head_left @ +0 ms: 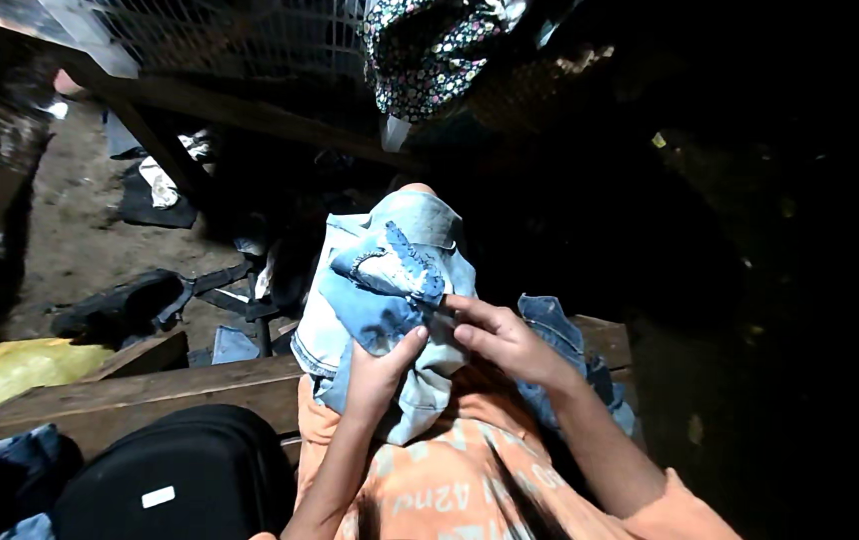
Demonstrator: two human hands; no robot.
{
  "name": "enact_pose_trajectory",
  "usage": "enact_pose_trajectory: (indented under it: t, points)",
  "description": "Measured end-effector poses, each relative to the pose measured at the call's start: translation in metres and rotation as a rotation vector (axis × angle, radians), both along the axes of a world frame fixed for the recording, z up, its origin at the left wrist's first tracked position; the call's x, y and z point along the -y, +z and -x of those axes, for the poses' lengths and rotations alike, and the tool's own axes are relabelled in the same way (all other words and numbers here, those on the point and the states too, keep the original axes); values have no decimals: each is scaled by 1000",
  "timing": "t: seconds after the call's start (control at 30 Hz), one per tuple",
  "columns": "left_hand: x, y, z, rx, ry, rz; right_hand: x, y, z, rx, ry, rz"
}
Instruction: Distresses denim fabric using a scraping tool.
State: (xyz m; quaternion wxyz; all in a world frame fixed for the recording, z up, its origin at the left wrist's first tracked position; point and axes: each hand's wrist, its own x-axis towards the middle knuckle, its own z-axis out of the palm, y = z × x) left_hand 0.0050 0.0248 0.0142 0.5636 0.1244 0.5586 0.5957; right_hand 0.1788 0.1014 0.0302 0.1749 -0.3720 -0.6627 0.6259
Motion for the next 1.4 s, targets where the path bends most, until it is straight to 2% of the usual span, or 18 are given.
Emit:
enact_pose_trajectory:
  t: [0.1,0.17,0.2,0.3,0.33,0.37,0.43,0.57,0.67,0.73,0.8,0.87,0.93,1.0,1.1,1.17,1.27,1.4]
  points:
    - [3,-5,1,-17,-33,-56,9,1,1,237,4,-358]
    - [4,-6,2,-38,-74,-77,9,-4,5,215,-61,-397]
    - [4,-6,4,-44,-90,-80,7,-6,6,138,-87,-303]
    - [5,-4,7,-44,-114,-60,0,-6,7,-175,-135,283]
    - [5,-4,8,-30,-118,-56,-2,-5,6,-212,-119,415]
    - [4,-4,9,-15,-119,-56,-2,-4,4,-216,-100,445]
    - [4,-4,9,-1,-125,-59,1,1,1,-127,-58,248]
    - [7,-5,9,-79,-207,-90,7,6,4,248,28,-293]
    - [7,-8,11,-130,-253,-90,11,-1,13,299,-54,-455]
    - [8,-8,13,-122,-256,-94,8,-5,14,129,-99,-293]
    - [7,-6,14,-101,-253,-92,4,-8,15,-136,-158,100]
    - [5,-3,13,-92,-226,-63,-2,-7,12,-247,-139,438]
    - [1,4,6,-98,-145,-2,-7,-6,10,-269,-111,559]
    - [-3,5,-2,-87,-59,-21,-7,-4,10,-259,-109,546]
    - [-9,0,-5,-59,1,-11,-3,-3,13,-215,-126,382]
    - [-9,1,-5,-40,9,11,3,-6,10,-122,-115,104]
    - [-7,1,-3,-31,17,13,11,-5,2,183,-35,-366]
    - [-5,-2,-3,-27,-11,31,20,0,5,404,-53,-692]
